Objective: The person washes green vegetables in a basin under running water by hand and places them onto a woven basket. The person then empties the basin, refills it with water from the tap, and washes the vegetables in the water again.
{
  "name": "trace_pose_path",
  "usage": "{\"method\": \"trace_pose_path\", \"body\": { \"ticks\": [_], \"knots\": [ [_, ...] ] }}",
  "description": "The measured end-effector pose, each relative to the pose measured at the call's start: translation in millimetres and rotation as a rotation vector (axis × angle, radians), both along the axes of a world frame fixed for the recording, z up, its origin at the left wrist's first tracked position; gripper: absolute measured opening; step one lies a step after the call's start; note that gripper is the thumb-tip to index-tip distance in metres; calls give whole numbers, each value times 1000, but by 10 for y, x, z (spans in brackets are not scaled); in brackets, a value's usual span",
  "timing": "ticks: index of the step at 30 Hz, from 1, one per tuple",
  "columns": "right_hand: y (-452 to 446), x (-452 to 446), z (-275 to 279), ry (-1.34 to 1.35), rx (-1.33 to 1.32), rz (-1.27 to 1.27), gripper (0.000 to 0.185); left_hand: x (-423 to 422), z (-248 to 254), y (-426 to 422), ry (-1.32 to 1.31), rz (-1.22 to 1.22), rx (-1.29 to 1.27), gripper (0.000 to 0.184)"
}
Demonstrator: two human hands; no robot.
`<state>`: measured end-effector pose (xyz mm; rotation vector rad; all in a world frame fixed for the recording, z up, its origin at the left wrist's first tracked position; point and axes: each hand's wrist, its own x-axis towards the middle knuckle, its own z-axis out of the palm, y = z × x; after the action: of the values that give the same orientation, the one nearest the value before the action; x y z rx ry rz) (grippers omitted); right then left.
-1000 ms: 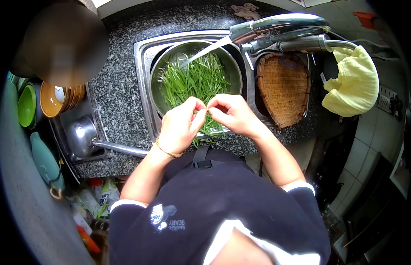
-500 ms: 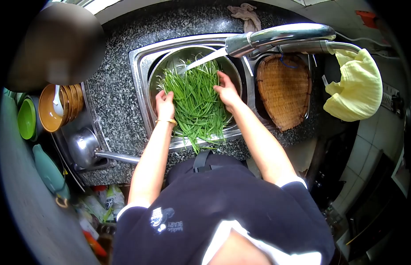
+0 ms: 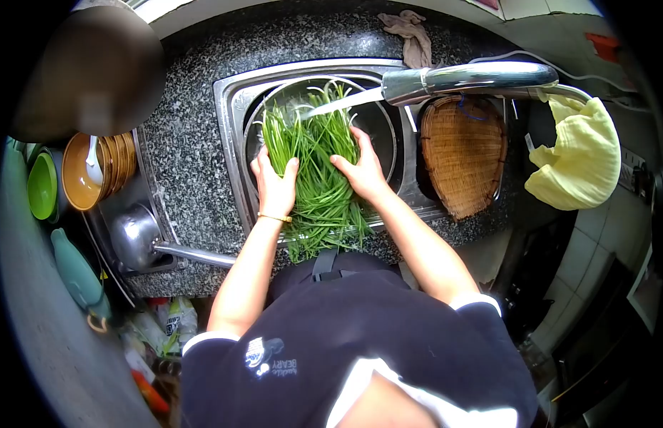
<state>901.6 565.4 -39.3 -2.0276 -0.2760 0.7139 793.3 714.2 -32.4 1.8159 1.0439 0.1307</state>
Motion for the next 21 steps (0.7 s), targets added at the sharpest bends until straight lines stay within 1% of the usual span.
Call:
{"method": "trace_pose_path", "body": {
  "ticks": [1,2,3,4,5,7,9,11,13,14,15,17,18,19,21],
  "knots": [
    [-68,41,-3,-144,-163,120,67,-41,-35,3,-3,1,0,63],
    [-148,75,6,-155,-321,221,68,-102,-115,17,76,-156,255,61],
    [-203,68,15,-251,-471,299,62,-115,-112,32,155,-310,509,60],
    [-278,77,-15,-355,-494,369,60,-115,-113,17,186,-360,523,52],
    [-357,77,-39,-458,-513,440,59,-104,-125,7,190,-354,523,52],
    [-461,49,-5,-488,-492,469,57,-11,-160,8,285,-463,551,48],
    [-519,14,39,-548,-462,545,59,132,-274,-98,407,-501,480,44],
    [-531,-19,116,-528,-450,575,62,216,-395,-274,325,-603,392,44],
    [-550,-44,186,-427,-447,683,62,192,-516,-406,94,-685,372,45],
    [-575,-77,142,-502,-428,658,56,188,-604,-369,57,-754,338,48],
    [-606,-75,102,-502,-424,662,56,214,-594,-287,60,-750,339,48],
    [-706,-66,48,-714,-320,599,49,255,-570,-145,144,-681,490,48],
    [-706,-58,82,-722,-276,521,42,279,-563,-152,225,-678,451,52],
    [-734,-56,82,-731,-280,479,39,305,-540,-235,306,-763,503,56],
    [-785,-49,79,-756,-286,451,35,289,-452,-348,242,-953,409,59]
  ]
}}
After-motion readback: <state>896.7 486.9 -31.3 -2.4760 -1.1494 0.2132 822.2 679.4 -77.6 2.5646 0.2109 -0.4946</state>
